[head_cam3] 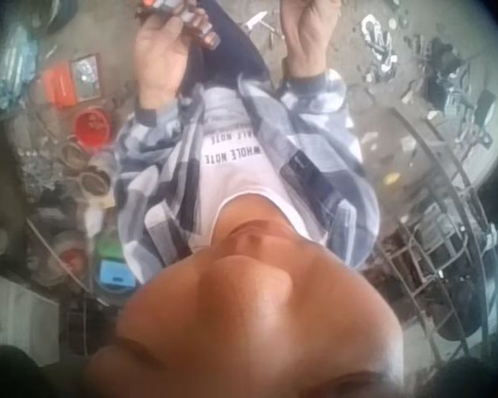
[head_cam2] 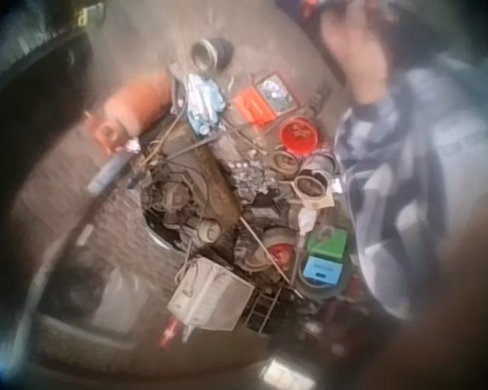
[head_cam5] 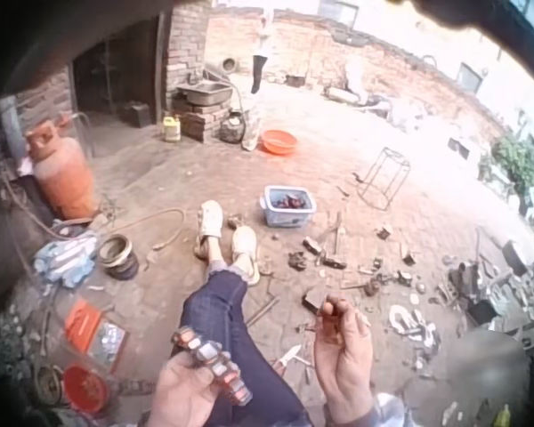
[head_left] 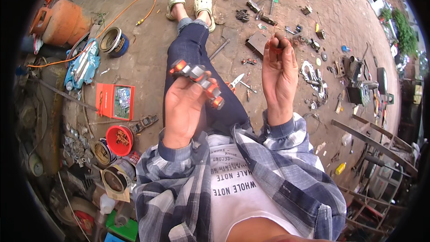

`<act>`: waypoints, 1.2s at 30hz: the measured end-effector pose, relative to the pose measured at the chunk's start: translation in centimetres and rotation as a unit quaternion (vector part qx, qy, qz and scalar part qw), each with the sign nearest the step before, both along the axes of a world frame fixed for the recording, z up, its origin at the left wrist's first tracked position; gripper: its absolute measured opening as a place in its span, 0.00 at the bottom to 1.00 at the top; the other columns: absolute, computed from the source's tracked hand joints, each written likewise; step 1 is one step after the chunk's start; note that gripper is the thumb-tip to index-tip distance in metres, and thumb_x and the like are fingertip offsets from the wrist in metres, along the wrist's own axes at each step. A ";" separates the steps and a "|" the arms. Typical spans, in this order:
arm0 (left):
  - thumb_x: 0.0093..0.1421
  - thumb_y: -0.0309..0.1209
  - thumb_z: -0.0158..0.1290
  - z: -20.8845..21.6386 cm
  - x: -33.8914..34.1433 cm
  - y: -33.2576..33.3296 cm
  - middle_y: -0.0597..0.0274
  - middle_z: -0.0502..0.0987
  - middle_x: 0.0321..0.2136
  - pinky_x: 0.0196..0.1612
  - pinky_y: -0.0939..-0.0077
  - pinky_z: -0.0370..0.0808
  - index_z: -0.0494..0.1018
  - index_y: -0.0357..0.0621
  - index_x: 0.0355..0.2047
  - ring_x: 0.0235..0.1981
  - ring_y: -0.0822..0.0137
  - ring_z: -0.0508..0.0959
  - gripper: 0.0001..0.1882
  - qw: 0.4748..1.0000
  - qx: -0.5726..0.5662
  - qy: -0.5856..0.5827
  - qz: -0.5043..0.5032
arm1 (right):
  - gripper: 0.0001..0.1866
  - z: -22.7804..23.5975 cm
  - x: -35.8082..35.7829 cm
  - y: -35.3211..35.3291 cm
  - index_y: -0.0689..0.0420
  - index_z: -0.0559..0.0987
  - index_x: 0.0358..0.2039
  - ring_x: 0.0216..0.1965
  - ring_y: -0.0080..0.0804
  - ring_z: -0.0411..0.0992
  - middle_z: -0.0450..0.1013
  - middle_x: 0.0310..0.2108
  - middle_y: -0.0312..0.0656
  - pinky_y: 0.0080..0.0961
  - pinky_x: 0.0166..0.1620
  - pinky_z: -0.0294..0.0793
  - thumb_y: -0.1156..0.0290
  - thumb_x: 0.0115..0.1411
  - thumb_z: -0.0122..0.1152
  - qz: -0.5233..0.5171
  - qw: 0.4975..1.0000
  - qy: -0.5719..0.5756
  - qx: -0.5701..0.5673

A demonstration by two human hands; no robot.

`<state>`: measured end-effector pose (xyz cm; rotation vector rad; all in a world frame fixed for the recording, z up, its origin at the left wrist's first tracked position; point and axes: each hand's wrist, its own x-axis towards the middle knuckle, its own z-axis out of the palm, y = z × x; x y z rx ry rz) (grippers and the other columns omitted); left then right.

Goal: The person sits on the ground and assembles small red and black mechanical components by hand, repeatedly attaching and detaching pieces to form a chain-like structure. The person handles the parts directly without visible tools.

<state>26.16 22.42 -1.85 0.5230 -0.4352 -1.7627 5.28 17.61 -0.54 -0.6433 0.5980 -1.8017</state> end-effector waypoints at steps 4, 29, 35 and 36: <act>0.59 0.23 0.54 0.5 -1.1 0.5 0.52 0.74 0.46 0.51 0.64 0.74 0.67 0.33 0.51 0.45 0.59 0.77 0.19 0.997 -0.032 -0.069 -0.011 | 0.12 0.7 0.1 -0.5 0.60 0.76 0.45 0.48 0.29 0.72 0.75 0.46 0.43 0.30 0.60 0.65 0.69 0.65 0.53 0.025 0.987 -0.129 0.090; 0.58 0.23 0.55 2.4 1.6 -1.8 0.49 0.75 0.43 0.49 0.65 0.75 0.68 0.30 0.49 0.43 0.59 0.78 0.18 0.980 -0.091 -0.175 0.030 | 0.03 -0.1 -1.2 2.5 0.55 0.71 0.30 0.34 0.34 0.69 0.69 0.31 0.38 0.41 0.59 0.54 0.73 0.61 0.50 0.310 0.688 0.619 -0.216; 0.57 0.19 0.55 1.5 0.2 -1.5 0.51 0.74 0.45 0.49 0.66 0.75 0.68 0.30 0.49 0.45 0.60 0.78 0.18 0.977 -0.076 -0.197 -0.019 | 0.12 1.4 0.2 3.5 0.56 0.70 0.26 0.31 0.28 0.68 0.70 0.24 0.36 0.41 0.63 0.49 0.64 0.66 0.48 0.321 0.929 0.138 -0.123; 0.57 0.18 0.55 1.3 -0.3 -1.2 0.52 0.74 0.45 0.50 0.66 0.75 0.68 0.30 0.49 0.45 0.60 0.77 0.18 0.977 -0.079 -0.194 -0.028 | 0.12 1.4 1.1 3.1 0.57 0.70 0.27 0.31 0.29 0.69 0.72 0.25 0.38 0.41 0.63 0.48 0.65 0.66 0.48 0.272 0.955 0.064 -0.099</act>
